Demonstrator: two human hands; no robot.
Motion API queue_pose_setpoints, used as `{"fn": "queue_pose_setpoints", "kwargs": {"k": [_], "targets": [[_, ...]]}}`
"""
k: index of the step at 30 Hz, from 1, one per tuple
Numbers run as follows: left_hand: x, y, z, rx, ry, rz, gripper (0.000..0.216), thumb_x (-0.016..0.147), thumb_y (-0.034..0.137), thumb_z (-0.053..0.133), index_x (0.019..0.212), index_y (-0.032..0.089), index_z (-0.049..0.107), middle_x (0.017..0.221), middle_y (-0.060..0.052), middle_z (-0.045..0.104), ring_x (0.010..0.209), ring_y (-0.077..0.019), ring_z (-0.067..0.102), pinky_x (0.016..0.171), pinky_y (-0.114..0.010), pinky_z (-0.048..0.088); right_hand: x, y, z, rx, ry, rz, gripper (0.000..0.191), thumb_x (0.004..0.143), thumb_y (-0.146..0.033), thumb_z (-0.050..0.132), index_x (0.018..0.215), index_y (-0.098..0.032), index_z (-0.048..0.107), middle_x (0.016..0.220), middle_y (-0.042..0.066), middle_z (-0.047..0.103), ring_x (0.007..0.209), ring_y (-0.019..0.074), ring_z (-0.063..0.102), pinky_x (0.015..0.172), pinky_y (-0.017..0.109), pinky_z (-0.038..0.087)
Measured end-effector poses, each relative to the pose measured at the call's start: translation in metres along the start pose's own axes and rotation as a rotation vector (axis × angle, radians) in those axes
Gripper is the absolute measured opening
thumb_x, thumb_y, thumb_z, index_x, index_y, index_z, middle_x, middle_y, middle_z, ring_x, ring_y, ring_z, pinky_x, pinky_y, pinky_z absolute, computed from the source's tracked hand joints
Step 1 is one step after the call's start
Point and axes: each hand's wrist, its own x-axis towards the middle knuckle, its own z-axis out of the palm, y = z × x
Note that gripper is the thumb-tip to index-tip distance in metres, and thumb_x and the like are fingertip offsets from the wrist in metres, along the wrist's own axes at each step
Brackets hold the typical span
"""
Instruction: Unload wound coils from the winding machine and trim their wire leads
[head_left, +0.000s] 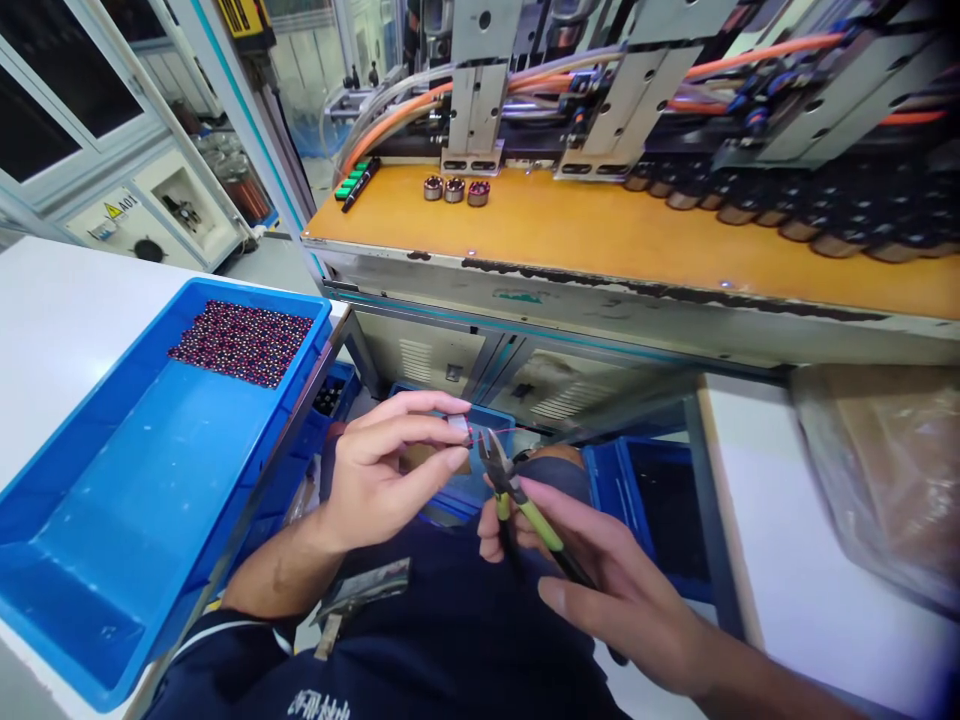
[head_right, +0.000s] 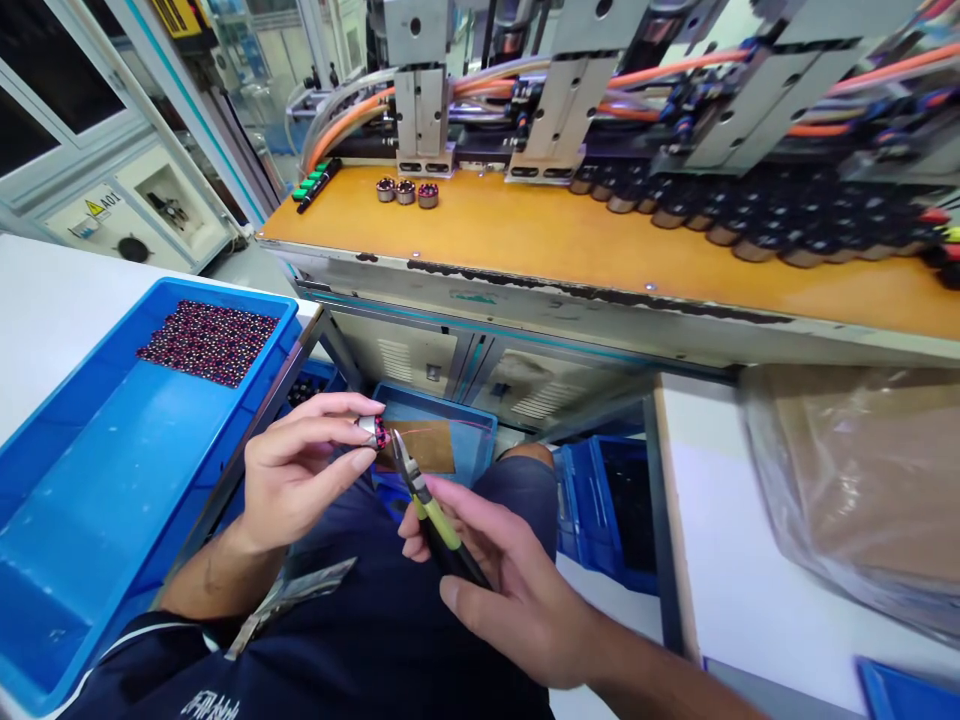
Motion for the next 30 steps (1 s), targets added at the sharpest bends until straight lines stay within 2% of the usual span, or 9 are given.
{"fn": "queue_pose_setpoints", "kwargs": {"k": [2,11,19,23,26,30], "targets": [[0.0,-0.001,0.0,-0.001,-0.004,-0.008,0.023,0.077,0.005,0.074,0.096,0.018,0.074,0.109,-0.011,0.074,0.096,-0.0191,0.072,0.082,-0.031,0.06,0.002,-0.004,0.0,0.015,0.001,0.038,0.056,0.093,-0.038,0.061,0.146,-0.029,0.045,0.113,0.01,0.062,0.099,0.0185,0.063,0.097,0.041,0.051],[0.001,-0.005,0.0,-0.01,-0.009,-0.011,0.022,0.077,0.006,0.074,0.096,0.018,0.075,0.108,-0.011,0.075,0.094,-0.0192,0.072,0.083,-0.032,0.061,0.002,-0.001,0.003,0.03,0.064,-0.024,0.05,0.094,-0.034,0.062,0.142,-0.034,0.049,0.103,0.008,0.063,0.083,0.015,0.062,0.081,0.036,0.056],[0.002,-0.005,0.0,-0.022,-0.006,-0.011,0.022,0.076,0.005,0.075,0.094,0.017,0.075,0.106,-0.011,0.075,0.094,-0.0186,0.072,0.083,-0.031,0.061,0.005,-0.005,0.005,-0.024,0.13,-0.044,0.041,0.094,-0.032,0.063,0.135,-0.034,0.058,0.09,0.005,0.064,0.07,0.0101,0.059,0.068,0.024,0.055],[0.002,-0.007,-0.001,-0.011,-0.012,-0.012,0.02,0.078,0.007,0.074,0.094,0.018,0.074,0.105,-0.01,0.075,0.094,-0.019,0.072,0.084,-0.032,0.06,0.007,-0.006,0.005,-0.139,0.233,0.026,0.04,0.09,-0.034,0.067,0.129,-0.027,0.062,0.086,0.005,0.065,0.067,0.0111,0.059,0.063,0.022,0.055],[0.0,-0.01,-0.003,0.008,-0.04,0.007,0.019,0.079,0.008,0.074,0.095,0.017,0.072,0.109,-0.011,0.072,0.093,-0.0185,0.071,0.081,-0.032,0.061,0.007,-0.009,0.002,-0.187,0.286,0.093,0.045,0.087,-0.037,0.069,0.129,-0.023,0.061,0.088,0.006,0.066,0.072,0.0142,0.063,0.068,0.025,0.058],[-0.003,-0.015,-0.005,0.003,-0.052,0.103,0.029,0.076,0.006,0.076,0.099,0.019,0.062,0.118,-0.01,0.063,0.087,-0.0154,0.071,0.08,-0.031,0.062,-0.002,-0.013,-0.005,-0.209,0.234,0.041,0.044,0.091,-0.029,0.064,0.134,-0.034,0.056,0.099,0.005,0.068,0.083,0.013,0.068,0.081,0.023,0.059]]}}
